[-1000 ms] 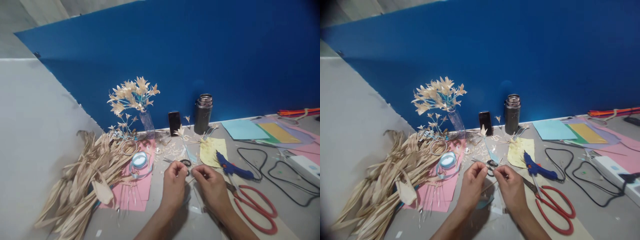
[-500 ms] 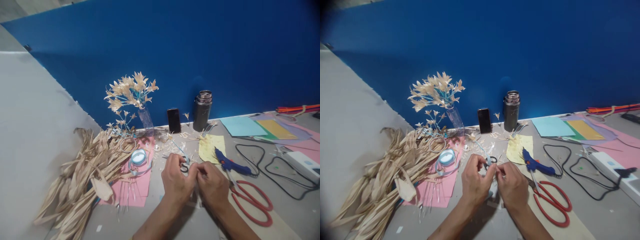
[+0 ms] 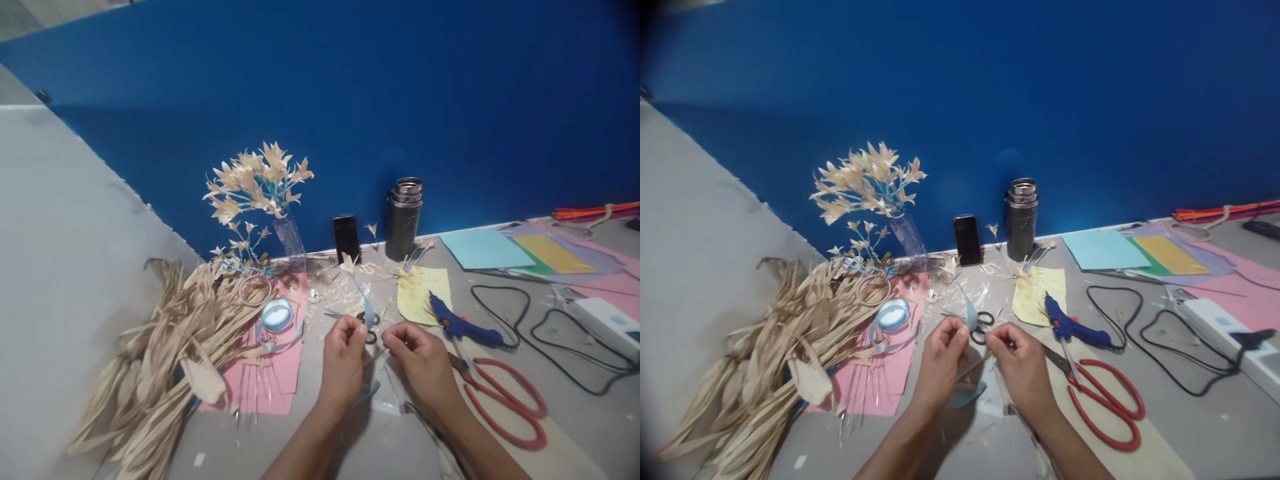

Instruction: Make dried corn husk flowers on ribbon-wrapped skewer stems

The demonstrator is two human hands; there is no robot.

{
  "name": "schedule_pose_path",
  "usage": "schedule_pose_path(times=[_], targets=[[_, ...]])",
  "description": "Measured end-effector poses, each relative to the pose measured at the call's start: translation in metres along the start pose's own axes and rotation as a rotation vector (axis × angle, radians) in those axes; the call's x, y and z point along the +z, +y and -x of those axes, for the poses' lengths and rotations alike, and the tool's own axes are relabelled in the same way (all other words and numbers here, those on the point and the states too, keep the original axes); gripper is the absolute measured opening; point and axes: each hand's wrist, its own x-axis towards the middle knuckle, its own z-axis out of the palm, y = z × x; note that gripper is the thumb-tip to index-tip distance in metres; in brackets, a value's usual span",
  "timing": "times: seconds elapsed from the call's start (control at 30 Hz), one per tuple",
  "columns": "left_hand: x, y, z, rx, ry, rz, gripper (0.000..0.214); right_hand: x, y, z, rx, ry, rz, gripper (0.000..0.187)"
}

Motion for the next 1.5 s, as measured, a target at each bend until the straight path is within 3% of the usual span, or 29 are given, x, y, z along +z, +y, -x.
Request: schedule_pose_path(times=[0.1, 0.33, 0.9, 1.1, 1.3, 1.5], targets=[[-0.002, -0.002, 0.001, -0.008, -0.017, 0.027, 0.037, 0.0, 0.0, -0.001, 0.065, -0.034, -0.086, 0.027], [0.002, -0.011, 0.001, -0.155, -0.143, 0.282, 0.042, 0.003, 0.0, 0.001, 0.298, -0.306, -0.49, 0.039], [0.006, 0.001, 0.012, -0.156, -0.237, 0.369, 0.035, 0.007, 0.009, 0.013, 0.556, -0.727, -1.077, 0.04], [0.009, 0.001, 0.016, -0.131, -0.122, 0.337, 0.036, 0.009, 0.005, 0.018, 0.553, -0.712, -1.065, 0.037], [0.009, 0.002, 0.019, -0.069, 0.039, 0.159, 0.028, 0.015, -0.001, 0.022, 0.42, -0.51, -0.902, 0.041], [0.008, 0.005, 0.021, -0.029, 0.032, 0.07, 0.025, 0.01, -0.002, 0.023, 0.379, -0.4, -0.791, 0.04]])
